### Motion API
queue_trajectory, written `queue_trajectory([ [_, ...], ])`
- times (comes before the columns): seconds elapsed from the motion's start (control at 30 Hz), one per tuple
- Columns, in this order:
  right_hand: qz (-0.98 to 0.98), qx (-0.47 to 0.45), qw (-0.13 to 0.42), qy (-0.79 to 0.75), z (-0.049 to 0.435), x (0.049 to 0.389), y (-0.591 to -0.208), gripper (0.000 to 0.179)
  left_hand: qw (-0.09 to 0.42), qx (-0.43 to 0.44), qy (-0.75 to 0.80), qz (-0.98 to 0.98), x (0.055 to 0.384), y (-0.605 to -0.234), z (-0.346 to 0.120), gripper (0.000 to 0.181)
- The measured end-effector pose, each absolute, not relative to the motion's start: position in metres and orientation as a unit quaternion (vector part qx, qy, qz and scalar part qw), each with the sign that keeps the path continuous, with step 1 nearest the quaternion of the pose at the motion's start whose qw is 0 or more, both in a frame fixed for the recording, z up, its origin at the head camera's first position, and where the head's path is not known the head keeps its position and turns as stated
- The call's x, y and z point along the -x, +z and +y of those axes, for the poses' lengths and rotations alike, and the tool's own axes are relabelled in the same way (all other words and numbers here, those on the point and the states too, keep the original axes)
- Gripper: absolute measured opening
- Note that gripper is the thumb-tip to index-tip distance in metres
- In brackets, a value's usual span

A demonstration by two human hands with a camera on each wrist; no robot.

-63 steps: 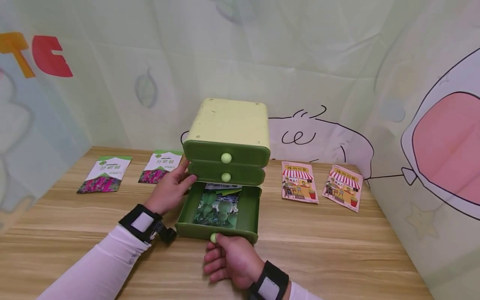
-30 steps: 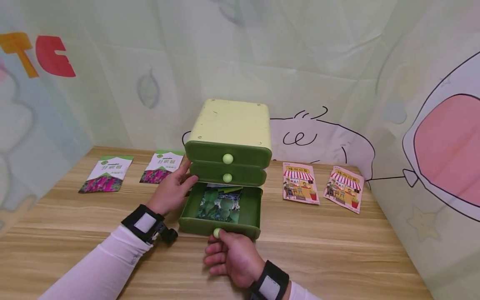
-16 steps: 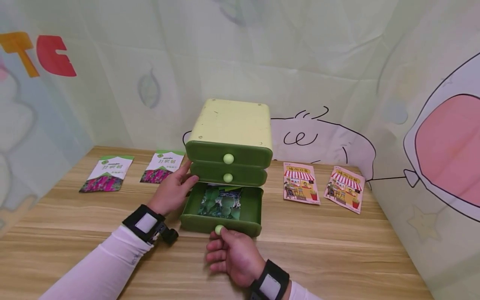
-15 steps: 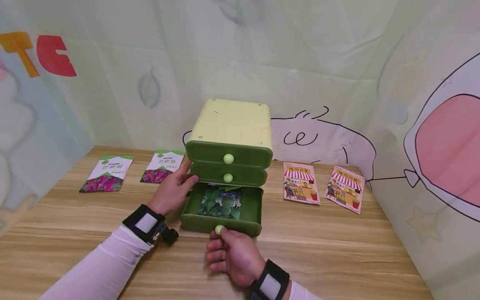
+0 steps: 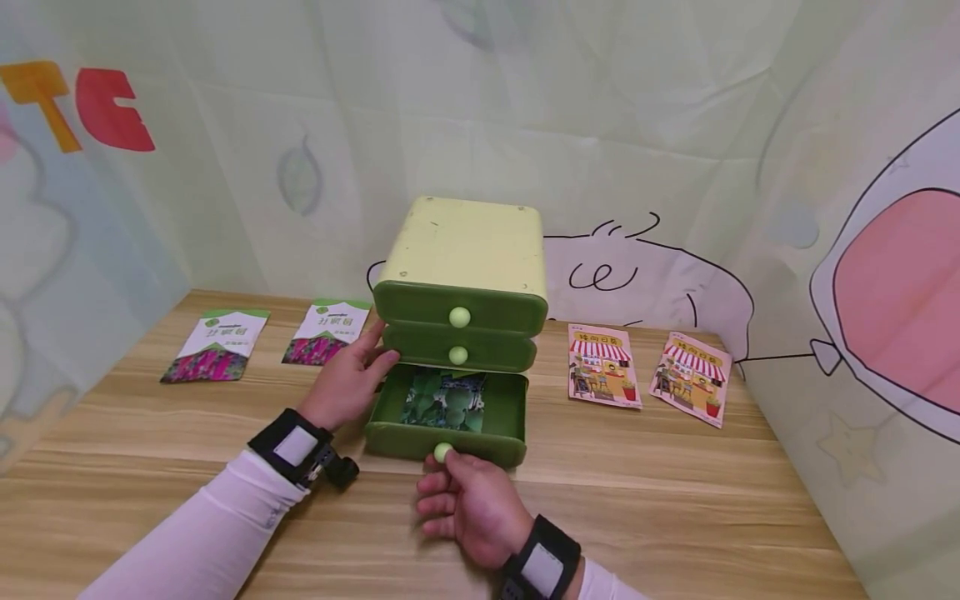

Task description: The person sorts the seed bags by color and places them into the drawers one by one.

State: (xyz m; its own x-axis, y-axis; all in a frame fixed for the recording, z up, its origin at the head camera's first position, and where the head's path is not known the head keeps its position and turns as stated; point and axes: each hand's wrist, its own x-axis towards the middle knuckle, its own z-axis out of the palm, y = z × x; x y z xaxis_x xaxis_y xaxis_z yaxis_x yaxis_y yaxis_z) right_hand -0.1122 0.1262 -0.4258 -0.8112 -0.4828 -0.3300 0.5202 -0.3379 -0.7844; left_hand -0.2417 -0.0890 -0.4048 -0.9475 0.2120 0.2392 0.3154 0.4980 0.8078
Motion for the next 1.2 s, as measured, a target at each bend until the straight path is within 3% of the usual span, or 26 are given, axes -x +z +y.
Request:
queue_trajectory([
  [1.2,0.470,-0.022,0.301,-0.829,0.1262,0.1207,-0.4230,0.034,0.053,0.136,-0.463,-0.874,0.2394,-0.4057,-0.0871,0.057],
])
